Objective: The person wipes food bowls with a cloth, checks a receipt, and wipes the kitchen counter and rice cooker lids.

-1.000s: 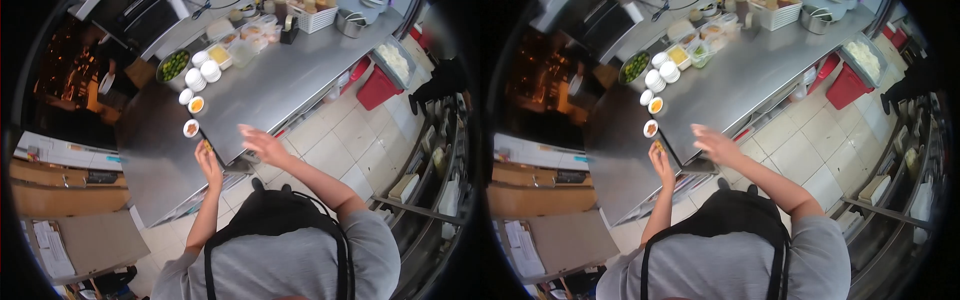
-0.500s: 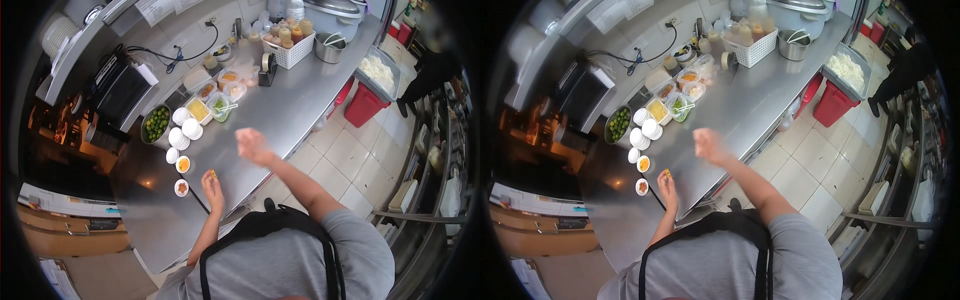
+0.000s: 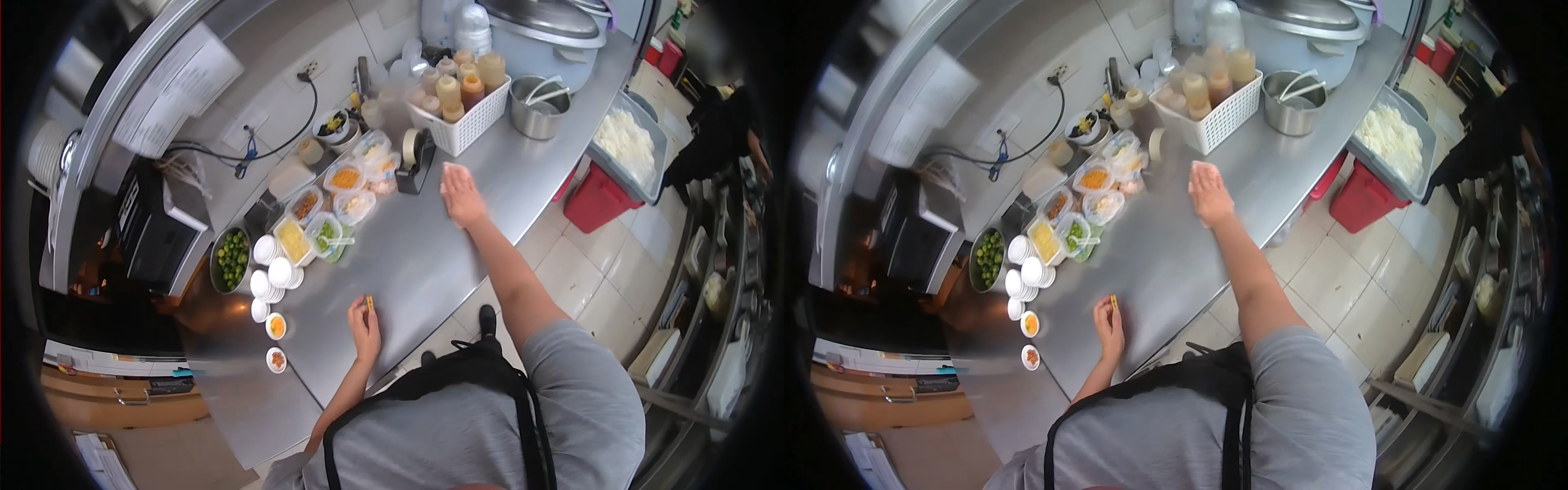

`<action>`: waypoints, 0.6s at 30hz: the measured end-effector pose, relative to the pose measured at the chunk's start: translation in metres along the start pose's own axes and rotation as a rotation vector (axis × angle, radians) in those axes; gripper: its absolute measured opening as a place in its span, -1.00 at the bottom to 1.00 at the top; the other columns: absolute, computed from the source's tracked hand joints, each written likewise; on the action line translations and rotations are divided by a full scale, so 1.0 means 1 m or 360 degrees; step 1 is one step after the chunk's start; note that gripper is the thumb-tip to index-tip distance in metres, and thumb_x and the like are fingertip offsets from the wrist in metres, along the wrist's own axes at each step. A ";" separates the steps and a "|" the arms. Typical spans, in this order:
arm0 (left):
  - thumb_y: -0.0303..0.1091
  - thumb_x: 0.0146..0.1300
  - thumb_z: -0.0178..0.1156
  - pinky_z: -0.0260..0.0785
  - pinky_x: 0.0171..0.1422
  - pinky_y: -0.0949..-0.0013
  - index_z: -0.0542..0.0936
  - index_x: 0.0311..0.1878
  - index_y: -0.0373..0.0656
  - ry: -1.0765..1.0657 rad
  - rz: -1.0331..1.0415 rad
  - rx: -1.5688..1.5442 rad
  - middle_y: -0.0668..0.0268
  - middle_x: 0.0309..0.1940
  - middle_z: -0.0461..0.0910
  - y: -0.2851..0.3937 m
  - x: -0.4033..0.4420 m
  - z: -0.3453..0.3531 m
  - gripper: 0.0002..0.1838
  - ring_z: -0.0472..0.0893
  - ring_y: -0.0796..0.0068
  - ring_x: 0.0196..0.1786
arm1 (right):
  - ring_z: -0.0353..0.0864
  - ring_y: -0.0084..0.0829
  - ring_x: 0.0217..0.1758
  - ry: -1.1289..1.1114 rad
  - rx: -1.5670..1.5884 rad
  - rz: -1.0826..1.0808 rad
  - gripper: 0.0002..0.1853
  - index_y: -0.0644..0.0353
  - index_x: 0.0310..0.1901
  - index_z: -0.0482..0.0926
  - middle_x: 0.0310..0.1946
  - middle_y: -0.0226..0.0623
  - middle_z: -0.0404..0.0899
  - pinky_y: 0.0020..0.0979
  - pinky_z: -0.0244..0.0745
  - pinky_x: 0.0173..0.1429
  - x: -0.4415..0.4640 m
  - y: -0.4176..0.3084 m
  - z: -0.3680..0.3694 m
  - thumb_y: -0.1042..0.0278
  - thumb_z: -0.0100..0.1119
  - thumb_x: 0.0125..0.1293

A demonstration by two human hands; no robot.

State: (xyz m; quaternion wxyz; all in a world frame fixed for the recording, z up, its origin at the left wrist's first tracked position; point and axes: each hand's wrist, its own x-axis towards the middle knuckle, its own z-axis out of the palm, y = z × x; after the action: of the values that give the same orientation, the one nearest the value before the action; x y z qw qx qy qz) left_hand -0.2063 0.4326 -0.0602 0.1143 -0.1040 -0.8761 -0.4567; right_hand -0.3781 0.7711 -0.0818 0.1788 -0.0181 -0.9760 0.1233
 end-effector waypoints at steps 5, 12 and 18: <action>-0.40 0.23 0.01 0.15 0.18 0.20 0.42 -0.23 -0.30 0.0193 -0.0108 0.0146 0.03 0.06 0.33 0.022 0.012 0.048 -0.85 0.33 0.09 0.08 | -0.15 -0.20 0.45 -0.0034 0.0018 -0.0254 -0.44 0.28 0.32 0.04 0.36 -0.09 -0.02 -0.28 -0.22 0.47 0.063 0.016 0.029 0.16 -0.35 0.35; -0.43 0.16 0.06 0.20 0.14 0.15 0.44 -0.22 -0.29 0.0360 -0.0182 0.0596 0.02 -0.01 0.38 0.033 0.016 0.059 -0.84 0.35 0.02 0.04 | 0.14 -0.09 0.29 0.0156 0.0506 -0.0480 -0.49 0.33 0.22 0.16 0.19 -0.06 0.22 -0.19 0.03 0.36 0.046 0.040 -0.019 0.26 -0.14 0.28; -0.46 0.12 0.10 0.18 0.15 0.15 0.43 -0.25 -0.28 0.0277 -0.0145 0.0488 0.04 -0.01 0.40 0.033 0.016 0.052 -0.85 0.35 0.02 0.03 | 0.16 -0.08 0.29 0.0303 0.0181 -0.0137 -0.50 0.27 0.23 0.19 0.16 0.01 0.27 -0.13 0.04 0.33 0.007 0.177 -0.082 0.18 -0.18 0.33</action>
State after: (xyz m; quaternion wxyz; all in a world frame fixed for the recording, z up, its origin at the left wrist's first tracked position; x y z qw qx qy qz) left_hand -0.2171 0.4953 -0.0586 0.1834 -0.0055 -0.9261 -0.3297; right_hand -0.3574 0.9625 -0.0488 0.2765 0.0224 -0.9459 0.1683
